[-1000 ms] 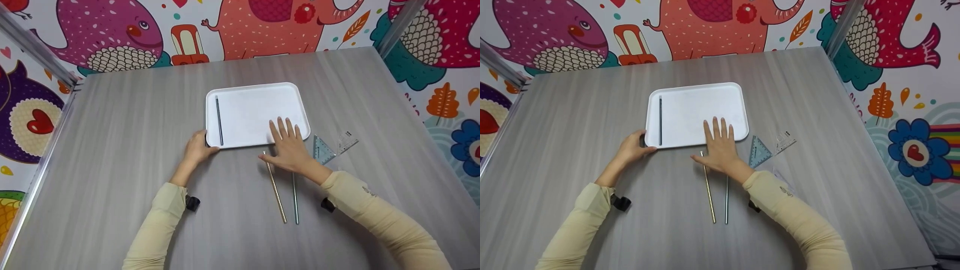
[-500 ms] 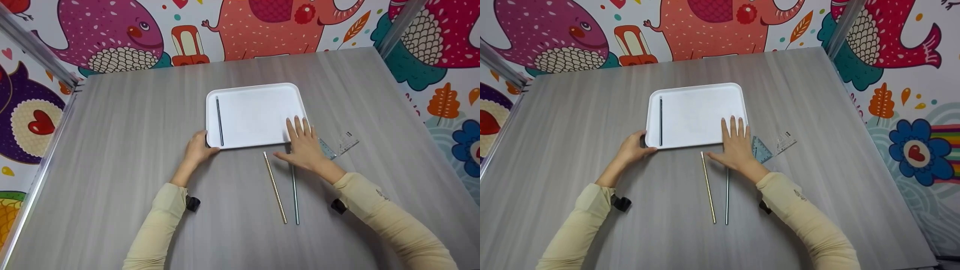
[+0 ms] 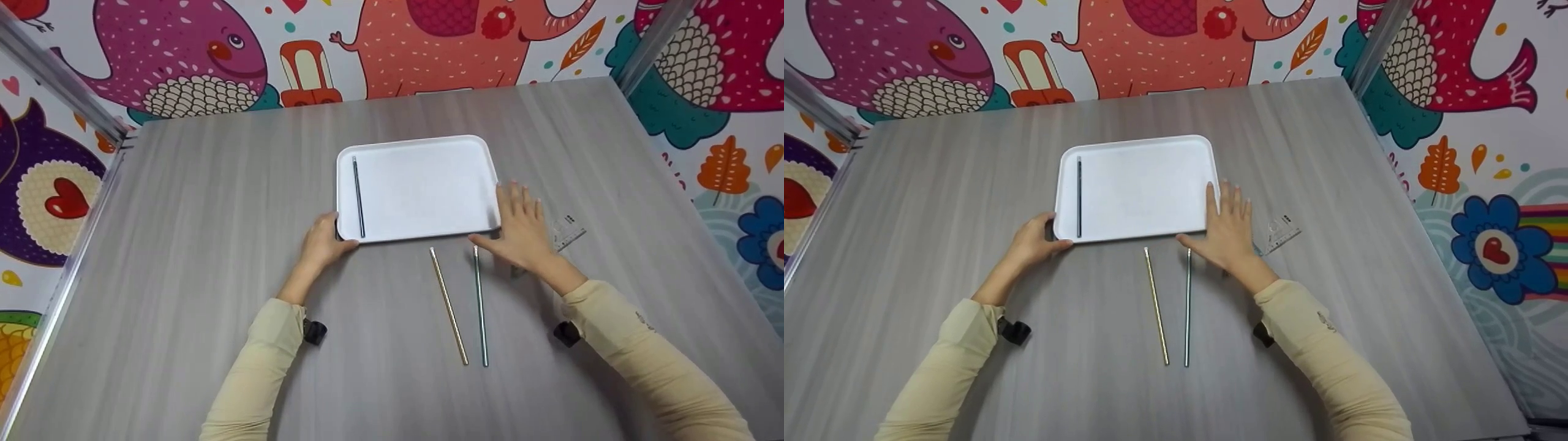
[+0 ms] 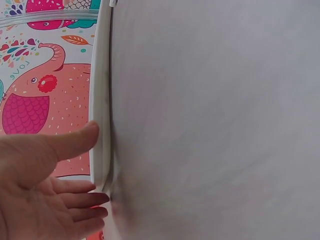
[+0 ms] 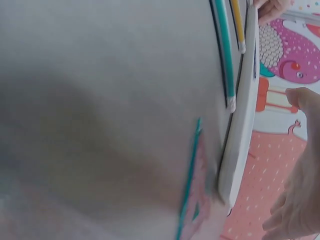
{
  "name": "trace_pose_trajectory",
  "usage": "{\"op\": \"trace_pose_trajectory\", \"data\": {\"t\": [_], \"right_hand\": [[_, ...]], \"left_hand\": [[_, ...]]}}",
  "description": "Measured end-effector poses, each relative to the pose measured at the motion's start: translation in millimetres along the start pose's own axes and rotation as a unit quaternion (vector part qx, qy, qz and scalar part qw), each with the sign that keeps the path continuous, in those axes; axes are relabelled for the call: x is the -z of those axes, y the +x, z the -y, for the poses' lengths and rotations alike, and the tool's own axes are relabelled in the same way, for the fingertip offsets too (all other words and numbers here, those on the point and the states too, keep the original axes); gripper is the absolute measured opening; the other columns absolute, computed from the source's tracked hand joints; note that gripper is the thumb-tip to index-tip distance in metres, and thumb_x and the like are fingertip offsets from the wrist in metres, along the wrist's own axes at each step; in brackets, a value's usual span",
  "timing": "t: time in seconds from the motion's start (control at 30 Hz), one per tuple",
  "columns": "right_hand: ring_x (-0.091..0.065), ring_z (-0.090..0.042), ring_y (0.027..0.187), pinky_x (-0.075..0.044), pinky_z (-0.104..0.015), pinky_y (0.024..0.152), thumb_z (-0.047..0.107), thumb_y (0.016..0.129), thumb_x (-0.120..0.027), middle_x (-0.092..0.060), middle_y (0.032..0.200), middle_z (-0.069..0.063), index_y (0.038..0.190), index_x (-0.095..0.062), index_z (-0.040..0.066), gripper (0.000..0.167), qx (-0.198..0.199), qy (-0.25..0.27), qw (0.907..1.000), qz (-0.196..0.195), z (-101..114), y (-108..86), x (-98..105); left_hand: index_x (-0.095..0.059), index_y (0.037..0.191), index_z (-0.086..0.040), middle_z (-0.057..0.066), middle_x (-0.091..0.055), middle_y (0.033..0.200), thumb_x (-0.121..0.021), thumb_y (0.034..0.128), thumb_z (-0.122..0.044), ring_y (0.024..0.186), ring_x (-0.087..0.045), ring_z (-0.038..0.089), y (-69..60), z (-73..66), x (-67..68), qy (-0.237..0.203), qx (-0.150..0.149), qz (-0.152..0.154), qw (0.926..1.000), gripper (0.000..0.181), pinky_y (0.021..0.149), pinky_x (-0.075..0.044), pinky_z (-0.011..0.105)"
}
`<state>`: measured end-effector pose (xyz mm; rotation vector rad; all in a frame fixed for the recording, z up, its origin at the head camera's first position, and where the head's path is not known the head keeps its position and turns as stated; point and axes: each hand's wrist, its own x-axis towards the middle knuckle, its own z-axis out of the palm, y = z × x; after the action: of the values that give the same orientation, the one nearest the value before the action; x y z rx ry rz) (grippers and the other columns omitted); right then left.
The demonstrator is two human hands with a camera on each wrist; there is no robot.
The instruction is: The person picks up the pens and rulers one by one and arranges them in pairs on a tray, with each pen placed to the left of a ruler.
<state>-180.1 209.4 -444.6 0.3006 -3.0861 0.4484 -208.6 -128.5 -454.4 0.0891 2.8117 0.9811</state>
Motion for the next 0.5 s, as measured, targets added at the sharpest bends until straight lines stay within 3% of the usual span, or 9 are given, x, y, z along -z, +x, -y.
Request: {"op": "trace_pose_trajectory", "data": {"t": [0.5], "right_hand": [[-0.010, -0.054, 0.128, -0.008, -0.066, 0.101, 0.062, 0.075, -0.056, -0.010, 0.143, -0.036, 0.142, -0.011, -0.006, 0.105, -0.047, 0.000, 0.9989, 0.003, -51, -13.0, 2]], "left_hand": [[-0.048, 0.123, 0.008, 0.026, -0.050, 0.124, -0.074, 0.0744, -0.015, 0.116, -0.045, 0.037, -0.1, -0.3, 0.0, 0.010, -0.005, -0.004, 0.9999, 0.060, 0.099, -0.035, 0.044]]}}
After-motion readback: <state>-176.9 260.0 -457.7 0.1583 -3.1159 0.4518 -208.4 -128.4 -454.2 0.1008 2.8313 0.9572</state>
